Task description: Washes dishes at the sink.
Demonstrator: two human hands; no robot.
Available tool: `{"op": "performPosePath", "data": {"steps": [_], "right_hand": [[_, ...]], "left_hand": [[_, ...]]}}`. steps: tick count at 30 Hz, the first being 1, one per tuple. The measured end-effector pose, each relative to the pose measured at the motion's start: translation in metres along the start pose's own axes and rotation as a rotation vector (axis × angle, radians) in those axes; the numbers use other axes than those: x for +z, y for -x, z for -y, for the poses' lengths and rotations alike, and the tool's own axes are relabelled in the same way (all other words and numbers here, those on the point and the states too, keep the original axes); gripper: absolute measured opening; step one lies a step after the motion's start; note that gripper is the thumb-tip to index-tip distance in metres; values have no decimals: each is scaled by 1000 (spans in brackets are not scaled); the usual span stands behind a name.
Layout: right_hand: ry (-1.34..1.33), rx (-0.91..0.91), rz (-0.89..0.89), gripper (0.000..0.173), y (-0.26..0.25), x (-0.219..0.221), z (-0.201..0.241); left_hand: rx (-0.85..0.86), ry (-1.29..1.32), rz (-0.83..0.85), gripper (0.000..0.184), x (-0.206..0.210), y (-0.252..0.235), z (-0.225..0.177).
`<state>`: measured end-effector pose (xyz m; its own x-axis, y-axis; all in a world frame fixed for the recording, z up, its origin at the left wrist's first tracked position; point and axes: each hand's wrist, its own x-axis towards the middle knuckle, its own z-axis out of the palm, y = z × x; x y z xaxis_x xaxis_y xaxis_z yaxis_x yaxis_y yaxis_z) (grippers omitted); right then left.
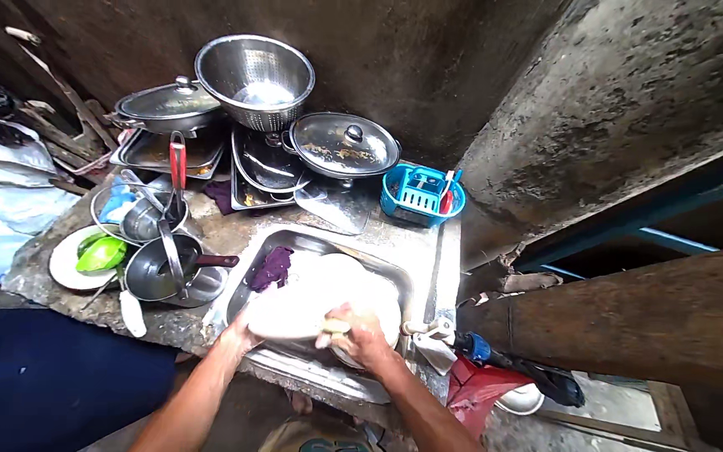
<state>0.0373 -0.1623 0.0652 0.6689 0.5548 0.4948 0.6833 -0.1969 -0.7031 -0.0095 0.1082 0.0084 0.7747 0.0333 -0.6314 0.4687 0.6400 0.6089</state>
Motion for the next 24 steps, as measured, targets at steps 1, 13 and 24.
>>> {"op": "performPosePath", "data": {"steps": [1,13,24], "right_hand": [[-36,119,-76,32,-8,1,3],[110,298,-169,45,-47,52,-44],[159,115,-130,31,-18,52,-27]], "left_hand": [[47,73,41,74,8,3,1],[476,-346,-11,58,62,23,43],[608,-355,26,46,74,23,48]]}}
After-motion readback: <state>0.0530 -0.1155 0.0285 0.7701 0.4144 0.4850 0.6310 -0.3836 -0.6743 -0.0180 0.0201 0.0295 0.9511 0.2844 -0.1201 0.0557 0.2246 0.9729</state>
